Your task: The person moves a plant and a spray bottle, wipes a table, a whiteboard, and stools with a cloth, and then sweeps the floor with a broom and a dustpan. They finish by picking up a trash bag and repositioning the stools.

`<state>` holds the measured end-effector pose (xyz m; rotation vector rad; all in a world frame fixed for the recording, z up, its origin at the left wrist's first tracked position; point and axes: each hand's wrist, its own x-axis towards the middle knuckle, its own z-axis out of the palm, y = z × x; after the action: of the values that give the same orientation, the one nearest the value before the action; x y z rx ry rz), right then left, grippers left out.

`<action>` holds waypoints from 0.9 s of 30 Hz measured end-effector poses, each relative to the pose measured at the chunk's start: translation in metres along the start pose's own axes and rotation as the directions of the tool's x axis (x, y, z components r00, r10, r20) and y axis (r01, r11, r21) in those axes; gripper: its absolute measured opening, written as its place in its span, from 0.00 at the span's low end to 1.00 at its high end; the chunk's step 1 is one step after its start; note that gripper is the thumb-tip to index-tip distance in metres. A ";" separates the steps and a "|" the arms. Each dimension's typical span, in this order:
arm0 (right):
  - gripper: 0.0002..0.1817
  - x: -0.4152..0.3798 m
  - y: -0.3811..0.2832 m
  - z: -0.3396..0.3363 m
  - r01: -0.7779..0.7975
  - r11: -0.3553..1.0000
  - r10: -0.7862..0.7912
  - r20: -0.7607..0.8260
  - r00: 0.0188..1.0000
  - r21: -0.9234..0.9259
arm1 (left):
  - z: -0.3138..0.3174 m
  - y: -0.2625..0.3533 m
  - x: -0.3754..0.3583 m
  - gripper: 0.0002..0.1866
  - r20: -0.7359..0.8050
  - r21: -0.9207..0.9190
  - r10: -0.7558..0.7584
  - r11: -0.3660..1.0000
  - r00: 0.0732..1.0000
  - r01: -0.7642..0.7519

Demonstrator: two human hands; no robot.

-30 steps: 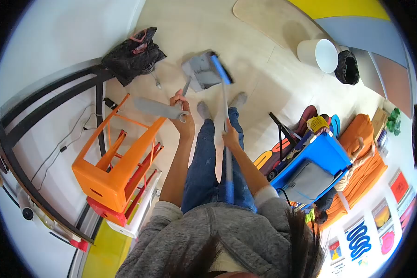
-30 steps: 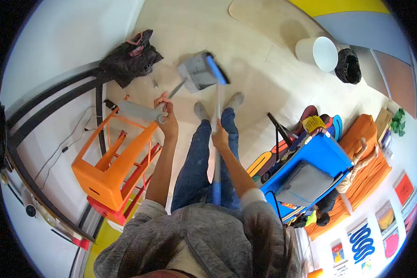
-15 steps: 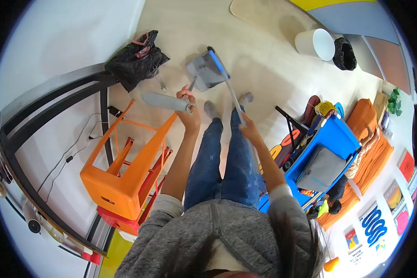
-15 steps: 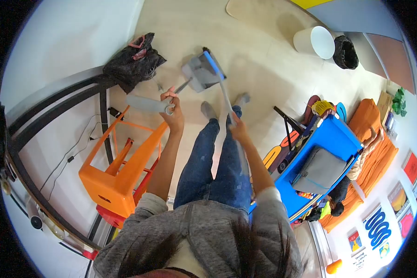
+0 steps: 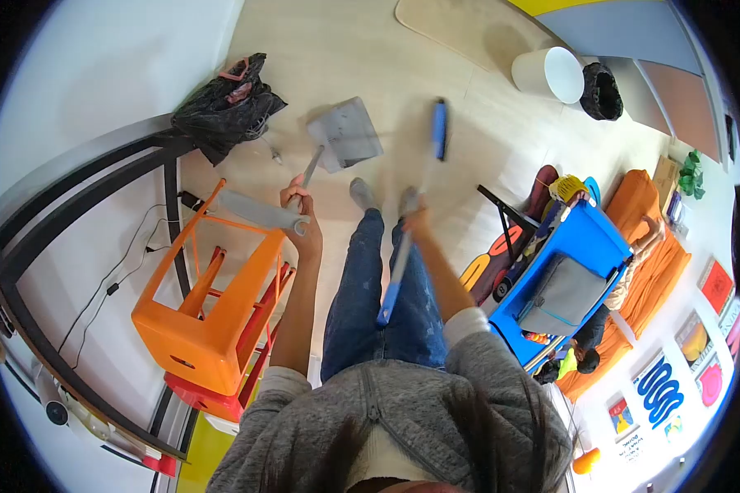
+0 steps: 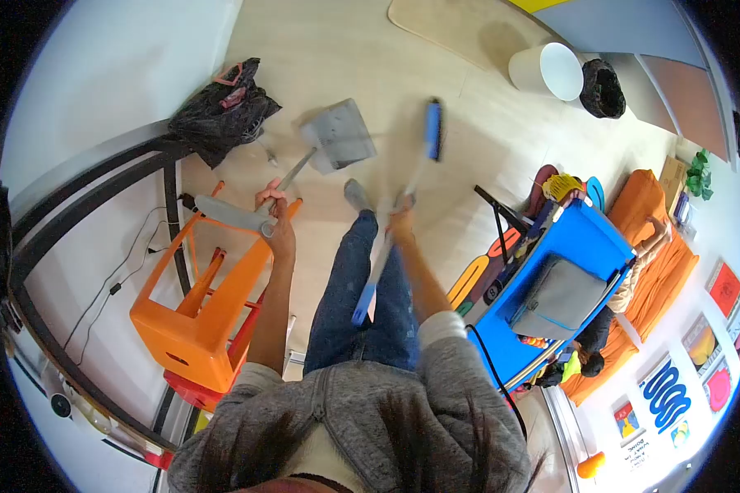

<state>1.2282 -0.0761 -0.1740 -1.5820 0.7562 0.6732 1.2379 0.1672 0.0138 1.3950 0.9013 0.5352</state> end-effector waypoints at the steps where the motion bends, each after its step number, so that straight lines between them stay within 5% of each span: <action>1: 0.31 -0.011 0.020 0.011 0.097 0.786 -0.052 0.090 0.995 -0.611 | 0.001 -0.004 0.000 0.08 0.009 0.048 0.005 0.999 1.000 -0.005; 5: 0.36 -0.083 -0.091 -0.049 -0.133 0.928 0.278 0.407 0.870 -0.349 | 0.005 -0.013 0.003 0.07 0.011 0.104 0.050 0.993 0.999 -0.051; 7: 0.36 -0.087 -0.130 -0.098 -0.187 0.965 0.252 0.453 0.855 -0.184 | -0.001 -0.010 -0.003 0.05 -0.023 0.109 0.064 0.992 0.998 -0.061; 9: 0.35 -0.048 -0.134 -0.141 -0.183 0.975 0.214 0.301 0.929 -0.129 | -0.012 -0.005 -0.023 0.03 -0.051 0.136 0.064 0.989 0.997 -0.056; 11: 0.21 0.001 -0.162 -0.149 -0.029 0.991 0.047 0.142 0.989 -0.128 | -0.018 0.008 -0.052 0.04 -0.202 0.206 -0.008 0.977 0.979 0.051; 13: 0.10 0.079 -0.167 -0.167 -0.232 0.966 0.191 0.289 0.938 0.114 | -0.027 0.020 -0.082 0.04 -0.299 0.261 -0.045 0.957 0.953 0.127; 15: 0.12 0.111 -0.183 -0.142 -0.091 0.972 -0.009 0.424 0.906 0.215 | -0.026 0.030 -0.110 0.05 -0.402 0.174 -0.046 0.977 0.914 0.126; 17: 0.07 0.134 -0.179 -0.089 -0.155 0.986 0.124 0.351 0.928 0.063 | -0.026 0.034 -0.136 0.05 -0.523 0.091 -0.115 0.978 0.845 0.190; 18: 0.06 0.136 -0.173 -0.062 -0.053 0.996 0.077 0.360 0.930 -0.076 | -0.026 0.034 -0.148 0.05 -0.566 0.062 -0.132 0.977 0.814 0.202; 19: 0.10 0.137 -0.168 -0.030 0.061 0.977 0.023 0.382 0.924 -0.206 | -0.026 0.032 -0.158 0.05 -0.606 0.030 -0.145 0.978 0.782 0.205; 21: 0.26 0.131 -0.171 0.041 0.034 0.905 0.076 0.238 0.968 -0.424 | -0.023 0.023 -0.177 0.06 -0.674 -0.006 -0.157 0.978 0.722 0.207; 23: 0.35 0.109 -0.192 0.095 0.171 0.694 0.081 0.312 0.947 -0.699 | -0.018 0.015 -0.191 0.06 -0.707 -0.004 -0.147 0.979 0.691 0.204; 27: 0.36 0.097 -0.164 0.120 0.481 0.351 -0.083 0.485 0.870 -0.803 | -0.006 -0.003 -0.204 0.05 -0.763 -0.044 -0.184 0.971 0.620 0.234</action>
<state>1.4155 0.0481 -0.1646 -2.4084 -0.3458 1.1881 1.1152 0.0102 0.0558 1.0658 1.7635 0.9573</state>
